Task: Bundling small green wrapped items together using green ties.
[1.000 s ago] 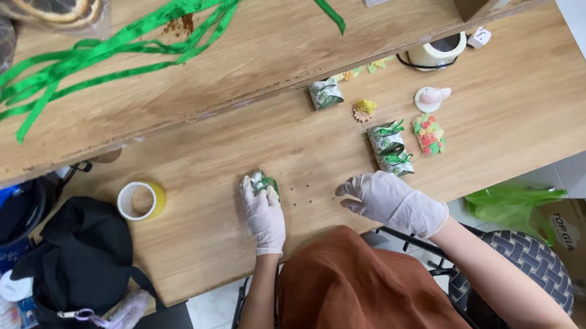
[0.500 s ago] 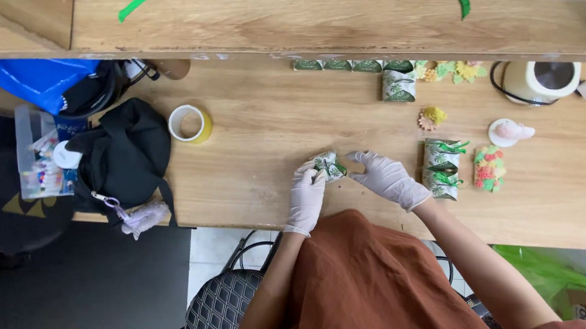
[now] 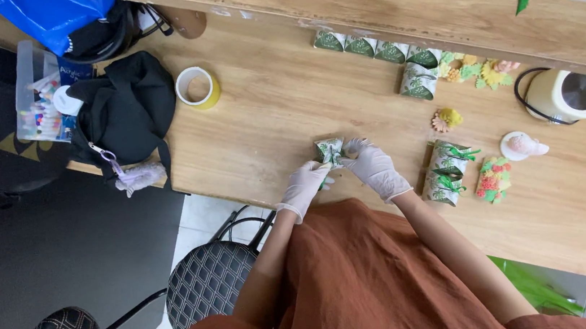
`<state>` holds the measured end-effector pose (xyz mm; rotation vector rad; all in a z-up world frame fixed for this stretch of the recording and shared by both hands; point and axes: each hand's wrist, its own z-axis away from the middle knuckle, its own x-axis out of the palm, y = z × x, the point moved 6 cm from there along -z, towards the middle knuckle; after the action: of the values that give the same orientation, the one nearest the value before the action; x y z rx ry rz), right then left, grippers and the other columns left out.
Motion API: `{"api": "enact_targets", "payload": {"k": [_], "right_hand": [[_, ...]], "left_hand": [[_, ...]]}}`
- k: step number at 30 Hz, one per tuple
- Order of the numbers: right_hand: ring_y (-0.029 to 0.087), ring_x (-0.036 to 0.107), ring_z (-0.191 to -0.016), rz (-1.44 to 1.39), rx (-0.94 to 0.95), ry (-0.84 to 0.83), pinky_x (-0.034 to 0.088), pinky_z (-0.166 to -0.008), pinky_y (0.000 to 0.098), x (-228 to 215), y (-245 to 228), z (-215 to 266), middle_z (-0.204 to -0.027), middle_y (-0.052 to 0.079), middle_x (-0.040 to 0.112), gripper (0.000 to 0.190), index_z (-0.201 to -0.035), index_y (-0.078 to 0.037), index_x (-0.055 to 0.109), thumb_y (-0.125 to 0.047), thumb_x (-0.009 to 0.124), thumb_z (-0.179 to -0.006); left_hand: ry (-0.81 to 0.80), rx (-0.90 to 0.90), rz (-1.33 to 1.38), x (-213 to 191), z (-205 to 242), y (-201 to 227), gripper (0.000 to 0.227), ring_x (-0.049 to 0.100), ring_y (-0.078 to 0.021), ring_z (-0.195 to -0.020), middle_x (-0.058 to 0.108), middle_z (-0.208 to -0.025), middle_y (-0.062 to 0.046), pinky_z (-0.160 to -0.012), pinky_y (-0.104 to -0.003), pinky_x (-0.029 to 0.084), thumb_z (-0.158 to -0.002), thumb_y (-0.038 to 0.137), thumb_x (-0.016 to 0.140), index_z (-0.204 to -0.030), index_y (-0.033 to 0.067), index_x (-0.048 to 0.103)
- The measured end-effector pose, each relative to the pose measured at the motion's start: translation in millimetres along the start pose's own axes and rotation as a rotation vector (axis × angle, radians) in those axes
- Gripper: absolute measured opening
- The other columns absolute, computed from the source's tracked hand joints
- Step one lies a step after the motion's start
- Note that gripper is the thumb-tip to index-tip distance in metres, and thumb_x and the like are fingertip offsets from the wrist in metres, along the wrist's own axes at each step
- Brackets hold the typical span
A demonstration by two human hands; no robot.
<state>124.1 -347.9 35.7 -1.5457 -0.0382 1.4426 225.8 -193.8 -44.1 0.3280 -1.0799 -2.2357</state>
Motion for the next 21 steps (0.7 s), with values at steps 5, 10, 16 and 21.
{"api": "enact_targets", "payload": {"k": [5,10,16,21], "right_hand": [[0.026,0.073,-0.075,-0.106,0.15,-0.057,0.06,-0.063,0.0397,-3.5,-5.6,6.4,-0.094,0.009,0.076,0.026,-0.101,-0.01,0.075,-0.026,0.081,-0.081],[0.02,0.072,-0.065,-0.195,0.321,-0.074,0.058,-0.061,0.0346,-17.2,-9.3,14.9,-0.086,0.008,0.078,0.018,-0.099,-0.012,0.078,-0.025,0.079,-0.086],[0.009,0.069,-0.076,-0.455,0.266,-0.011,0.055,-0.07,0.0258,13.1,34.4,-0.1,-0.089,0.005,0.079,0.019,-0.099,-0.006,0.078,-0.017,0.082,-0.084],[0.01,0.068,-0.081,-0.821,0.284,-0.019,0.055,-0.073,0.0244,40.1,57.4,-10.3,-0.094,0.006,0.078,0.018,-0.102,0.0,0.075,-0.007,0.081,-0.086]], "left_hand": [[-0.065,-0.041,0.065,-0.1,-5.5,-14.3,0.022,0.075,-0.0153,-0.077,0.078,-0.093,-0.008,-0.064,-0.028,0.06,-0.094,0.019,0.071,-0.104,-0.0001,0.073],[0.093,0.167,0.044,-6.2,2.5,19.7,0.017,0.065,-0.0087,-0.088,0.075,-0.097,-0.005,-0.078,-0.023,0.053,-0.093,0.016,0.076,-0.104,0.0022,0.077],[0.067,0.217,0.411,6.3,0.1,41.0,0.015,0.067,-0.007,-0.091,0.076,-0.102,-0.003,-0.081,-0.023,0.055,-0.093,0.013,0.076,-0.106,0.0037,0.076],[0.013,0.126,0.495,7.5,-2.2,41.1,0.02,0.072,-0.0083,-0.093,0.078,-0.105,-0.003,-0.079,-0.023,0.058,-0.094,0.016,0.073,-0.11,0.0051,0.072]]}}
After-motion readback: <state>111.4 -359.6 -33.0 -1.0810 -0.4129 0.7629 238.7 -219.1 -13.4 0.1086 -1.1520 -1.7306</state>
